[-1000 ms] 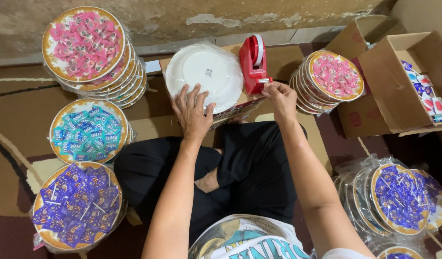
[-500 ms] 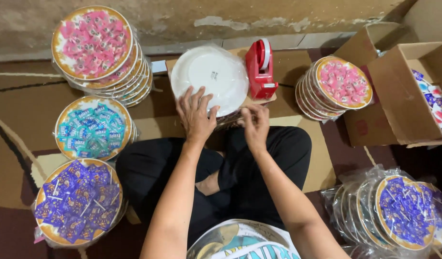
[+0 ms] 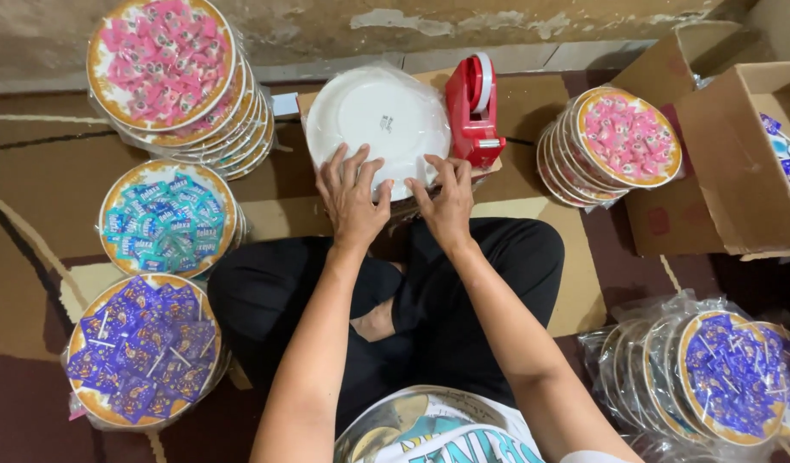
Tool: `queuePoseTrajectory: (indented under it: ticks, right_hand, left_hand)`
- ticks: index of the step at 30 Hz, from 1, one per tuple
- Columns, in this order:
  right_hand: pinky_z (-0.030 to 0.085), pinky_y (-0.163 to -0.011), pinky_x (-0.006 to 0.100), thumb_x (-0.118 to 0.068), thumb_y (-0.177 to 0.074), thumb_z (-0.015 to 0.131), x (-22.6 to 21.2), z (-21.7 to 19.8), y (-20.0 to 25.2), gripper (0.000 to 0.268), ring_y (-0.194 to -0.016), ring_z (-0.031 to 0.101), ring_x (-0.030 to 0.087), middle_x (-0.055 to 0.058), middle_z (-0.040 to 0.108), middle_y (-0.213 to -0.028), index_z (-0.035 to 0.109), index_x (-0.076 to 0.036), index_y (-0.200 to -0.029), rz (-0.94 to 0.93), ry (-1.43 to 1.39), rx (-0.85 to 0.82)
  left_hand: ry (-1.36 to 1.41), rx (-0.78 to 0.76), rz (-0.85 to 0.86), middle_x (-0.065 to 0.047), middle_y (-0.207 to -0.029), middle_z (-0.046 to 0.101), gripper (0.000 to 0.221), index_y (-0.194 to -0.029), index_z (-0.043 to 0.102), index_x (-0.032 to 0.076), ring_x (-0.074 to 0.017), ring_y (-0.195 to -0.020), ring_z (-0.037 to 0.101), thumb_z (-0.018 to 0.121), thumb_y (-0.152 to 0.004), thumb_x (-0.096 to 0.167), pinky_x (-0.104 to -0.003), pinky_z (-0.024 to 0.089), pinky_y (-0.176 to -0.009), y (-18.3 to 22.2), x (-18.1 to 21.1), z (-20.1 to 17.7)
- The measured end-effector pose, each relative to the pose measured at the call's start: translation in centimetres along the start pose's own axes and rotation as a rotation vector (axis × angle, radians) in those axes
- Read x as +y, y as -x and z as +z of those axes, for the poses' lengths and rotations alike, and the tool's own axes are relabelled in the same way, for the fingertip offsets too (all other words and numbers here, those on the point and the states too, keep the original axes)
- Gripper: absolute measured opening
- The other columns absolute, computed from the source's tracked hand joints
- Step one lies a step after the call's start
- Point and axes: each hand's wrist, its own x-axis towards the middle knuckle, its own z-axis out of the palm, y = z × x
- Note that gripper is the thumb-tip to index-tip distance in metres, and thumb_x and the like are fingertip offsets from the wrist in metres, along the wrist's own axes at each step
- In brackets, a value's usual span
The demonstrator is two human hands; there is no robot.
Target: Packing individual candy plates into plastic bags, sealing them with a tape dispenser, and organizing them into stacks.
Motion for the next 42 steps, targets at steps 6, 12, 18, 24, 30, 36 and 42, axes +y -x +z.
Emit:
queuePoseTrajectory:
  ticks: [6,12,18,24,30,36,42]
  right_hand:
    - [0.047,-0.052,0.023,-0.015,-0.104,0.063,-2.3,-1.1,2.2,0.018,-0.049,0.053,0.01,0.002,0.056,-0.06,0.069,-0.008,-0.119,0.341,-0.664,-0.164]
    - [0.04,-0.043,0.023,-0.01,-0.101,0.06,-2.6,0.5,1.8,0.017,-0.041,0.048,0.011,0.003,0.053,-0.05,0.071,-0.007,-0.114,0.505,-0.752,-0.257]
    - [0.044,-0.051,0.026,-0.013,-0.097,0.069,-3.0,2.3,2.2,0.013,-0.049,0.052,0.01,0.001,0.055,-0.049,0.077,-0.018,-0.107,0.492,-0.409,-0.098]
    - [0.047,-0.055,0.026,-0.013,-0.092,0.075,-2.9,3.2,2.6,0.018,-0.05,0.054,0.01,0.0,0.055,-0.049,0.078,-0.027,-0.104,0.494,-0.302,-0.021]
    - [0.047,-0.056,0.027,-0.008,-0.091,0.075,-4.0,2.6,2.1,0.039,-0.053,0.053,0.012,0.0,0.055,-0.052,0.07,-0.021,-0.128,0.522,-0.368,0.004]
    - [0.051,-0.058,0.029,-0.014,-0.098,0.068,-2.2,2.3,3.4,0.035,-0.054,0.061,0.016,0.004,0.06,-0.055,0.069,-0.023,-0.132,0.369,-0.304,0.018]
    - [0.058,-0.067,0.047,-0.021,-0.099,0.055,-2.6,1.6,4.1,0.043,-0.064,0.072,0.035,0.013,0.07,-0.061,0.064,-0.035,-0.139,0.029,0.175,-0.155]
  left_hand:
    - [-0.012,0.02,0.006,0.001,-0.13,0.06,0.032,-0.113,0.066,0.023,-0.029,-0.139,0.039,0.077,-0.085,0.032,-0.059,0.028,-0.11,-0.1,0.1,-0.1]
    - [-0.017,0.016,-0.002,0.002,-0.13,0.06,0.033,-0.114,0.065,0.024,-0.0283,-0.14,0.04,0.077,-0.084,0.031,-0.058,0.029,-0.111,0.0,0.0,0.2]
    - [-0.008,0.013,-0.005,0.001,-0.131,0.06,0.031,-0.113,0.066,0.023,-0.029,-0.14,0.04,0.076,-0.085,0.029,-0.058,0.03,-0.111,-0.1,0.2,-0.2]
    - [-0.007,0.008,0.002,0.001,-0.13,0.06,0.031,-0.113,0.066,0.023,-0.0291,-0.14,0.039,0.076,-0.085,0.029,-0.058,0.029,-0.111,0.0,0.0,0.0]
    - [-0.022,0.022,-0.002,0.001,-0.131,0.06,0.032,-0.114,0.066,0.023,-0.0287,-0.14,0.039,0.077,-0.084,0.029,-0.058,0.029,-0.111,-0.1,0.1,0.1]
    - [-0.024,0.011,-0.015,0.002,-0.13,0.06,0.031,-0.114,0.067,0.024,-0.028,-0.14,0.039,0.076,-0.084,0.029,-0.058,0.029,-0.111,-0.1,0.1,0.2]
    - [-0.026,0.01,-0.016,0.001,-0.131,0.06,0.031,-0.113,0.067,0.024,-0.0284,-0.14,0.038,0.076,-0.084,0.027,-0.058,0.028,-0.111,-0.1,0.2,0.1]
